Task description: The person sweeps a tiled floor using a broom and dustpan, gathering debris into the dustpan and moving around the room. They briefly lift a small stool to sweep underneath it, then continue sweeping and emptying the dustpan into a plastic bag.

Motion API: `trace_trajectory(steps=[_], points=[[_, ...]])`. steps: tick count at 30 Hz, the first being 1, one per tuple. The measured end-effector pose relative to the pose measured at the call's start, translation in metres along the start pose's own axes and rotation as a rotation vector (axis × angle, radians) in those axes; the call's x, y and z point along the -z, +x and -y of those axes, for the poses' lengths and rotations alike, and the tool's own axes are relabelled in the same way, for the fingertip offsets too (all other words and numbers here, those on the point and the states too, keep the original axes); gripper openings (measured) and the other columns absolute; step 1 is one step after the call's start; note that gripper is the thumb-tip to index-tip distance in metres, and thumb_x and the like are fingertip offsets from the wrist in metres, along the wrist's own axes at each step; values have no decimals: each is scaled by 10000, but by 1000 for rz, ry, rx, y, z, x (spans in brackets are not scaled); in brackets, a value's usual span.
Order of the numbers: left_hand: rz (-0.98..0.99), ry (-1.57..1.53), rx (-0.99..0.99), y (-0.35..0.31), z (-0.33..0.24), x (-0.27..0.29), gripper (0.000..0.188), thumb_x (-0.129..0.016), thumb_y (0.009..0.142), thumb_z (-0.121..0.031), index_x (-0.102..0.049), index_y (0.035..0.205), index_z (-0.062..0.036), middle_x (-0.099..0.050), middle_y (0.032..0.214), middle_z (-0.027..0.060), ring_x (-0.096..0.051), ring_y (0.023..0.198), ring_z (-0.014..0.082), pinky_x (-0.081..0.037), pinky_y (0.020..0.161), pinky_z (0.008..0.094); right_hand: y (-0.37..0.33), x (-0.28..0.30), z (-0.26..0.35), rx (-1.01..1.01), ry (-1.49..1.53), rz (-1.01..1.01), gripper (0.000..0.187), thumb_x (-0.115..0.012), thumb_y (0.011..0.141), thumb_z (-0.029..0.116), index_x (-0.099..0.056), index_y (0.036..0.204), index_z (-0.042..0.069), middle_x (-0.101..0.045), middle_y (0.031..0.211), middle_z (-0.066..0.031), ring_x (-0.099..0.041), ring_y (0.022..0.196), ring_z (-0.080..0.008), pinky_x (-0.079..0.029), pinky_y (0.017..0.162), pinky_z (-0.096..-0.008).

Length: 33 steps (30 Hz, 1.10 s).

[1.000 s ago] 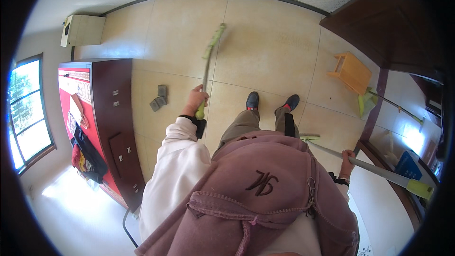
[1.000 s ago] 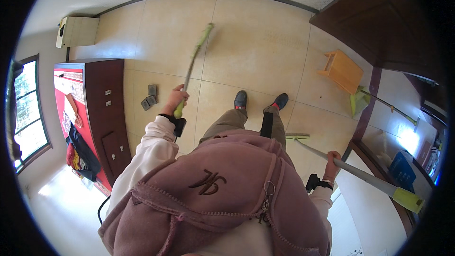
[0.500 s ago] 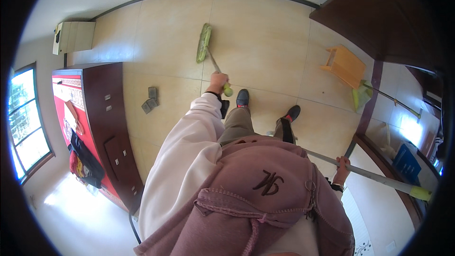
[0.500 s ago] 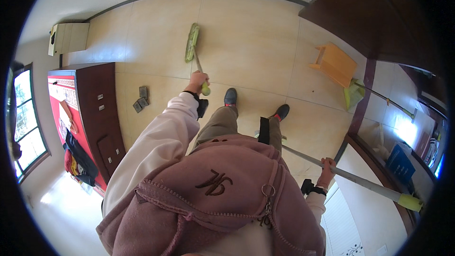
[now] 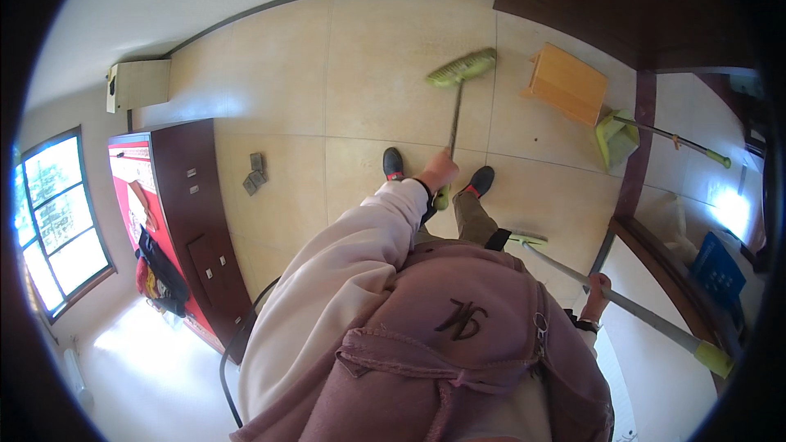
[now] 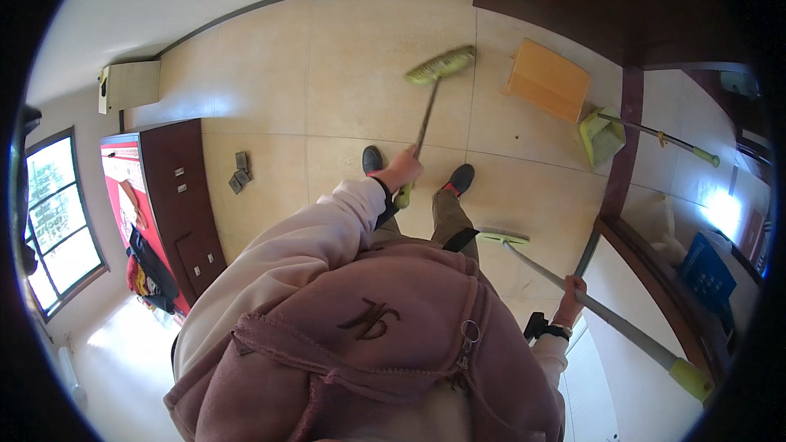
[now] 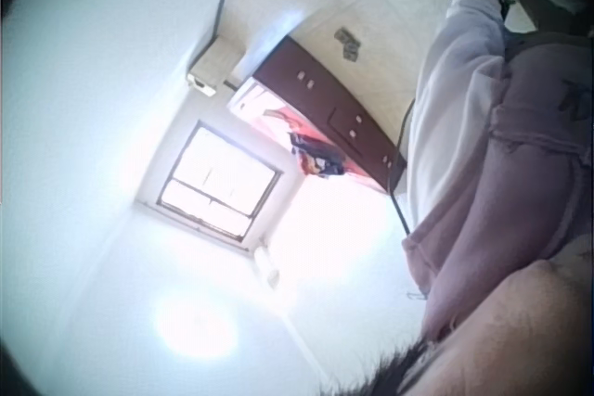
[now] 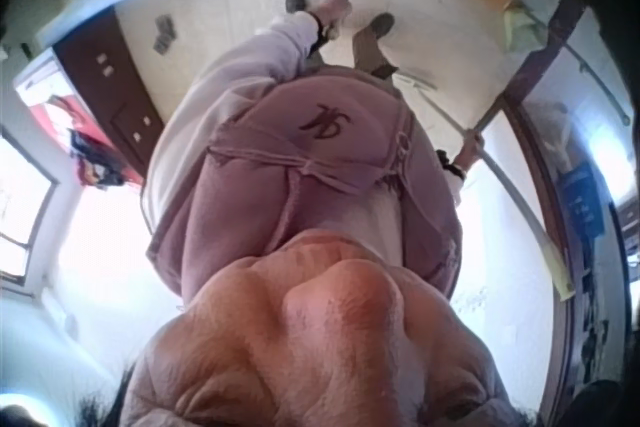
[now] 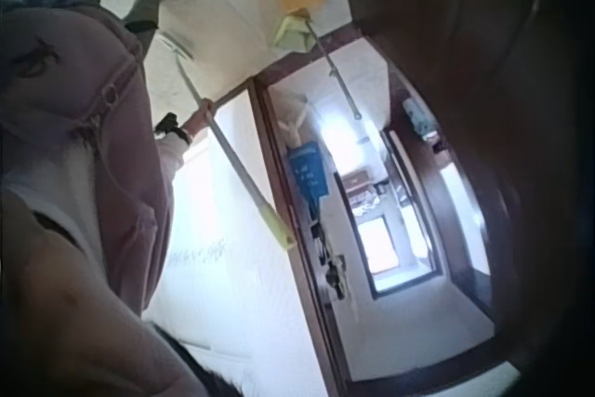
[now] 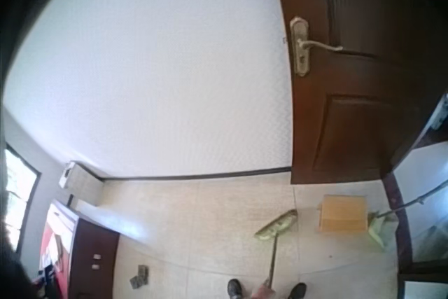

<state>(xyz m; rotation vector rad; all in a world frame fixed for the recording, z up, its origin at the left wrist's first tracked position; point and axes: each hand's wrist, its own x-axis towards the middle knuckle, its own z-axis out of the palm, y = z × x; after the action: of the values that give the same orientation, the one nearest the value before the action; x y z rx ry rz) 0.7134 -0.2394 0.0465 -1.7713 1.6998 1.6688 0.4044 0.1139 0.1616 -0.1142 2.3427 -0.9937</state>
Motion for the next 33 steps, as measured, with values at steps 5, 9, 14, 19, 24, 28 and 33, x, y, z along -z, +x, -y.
trace_trajectory(steps=[5, 9, 14, 19, 24, 28, 33], points=[[225, -190, 48, -64, -5, 7, 518, -505, 635, -31, -400, 1142, -19, -505, 590, 93, -493, 449, 176, -410, 387, 303, 29, 6, -23, 58, 89, 83, 99, -568, 708, 65, -524, 790, 31, -507, 759, -17, -464, 732, -114, -387, 688, -242], [182, -300, 109, -119, 4, 43, 597, -539, 630, -32, -371, 1202, -53, -482, 560, 72, -474, 437, 151, -396, 373, 277, 36, 4, -38, 188, -51, 84, 70, -557, 715, 65, -536, 776, 38, -513, 759, -22, -470, 742, -123, -392, 692, -248], [-22, -530, 251, -165, 44, 78, 615, -539, 618, 12, -366, 1205, -51, -477, 562, 71, -470, 440, 157, -401, 359, 295, 28, -2, -45, 188, -39, 139, 75, -568, 726, 81, -545, 784, 40, -523, 783, -20, -471, 761, -121, -386, 707, -249], [-294, -588, 267, -160, 125, 125, 640, -527, 610, 46, -329, 1216, -14, -477, 576, 79, -466, 434, 170, -406, 342, 304, -1, -12, -25, 179, -78, 211, 81, -565, 741, 95, -545, 801, 44, -523, 786, -16, -467, 767, -114, -381, 700, -238], [-458, -671, 235, -105, 203, 189, 380, -529, 602, 41, -463, 976, 50, -479, 536, 95, -477, 401, 192, -407, 349, 316, -50, -19, 4, 83, -116, 235, 128, -589, 730, 130, -543, 822, 56, -522, 784, -7, -462, 768, -100, -377, 696, -230], [-457, -589, 148, -55, 241, 226, 59, -533, 607, -1, -484, 640, 7, -500, 508, 114, -521, 405, 221, -413, 372, 322, -89, -9, 9, 42, -103, 211, 163, -594, 724, 145, -533, 835, 43, -519, 783, -11, -467, 749, -99, -380, 685, -227], [-407, -666, 175, -5, 243, 200, 66, -527, 629, -43, -493, 607, 9, -532, 569, 121, -534, 412, 226, -419, 370, 338, -111, 18, -7, -84, 101, 119, 152, -585, 728, 99, -522, 845, 25, -519, 794, -38, -501, 782, -131, -409, 728, -232]])
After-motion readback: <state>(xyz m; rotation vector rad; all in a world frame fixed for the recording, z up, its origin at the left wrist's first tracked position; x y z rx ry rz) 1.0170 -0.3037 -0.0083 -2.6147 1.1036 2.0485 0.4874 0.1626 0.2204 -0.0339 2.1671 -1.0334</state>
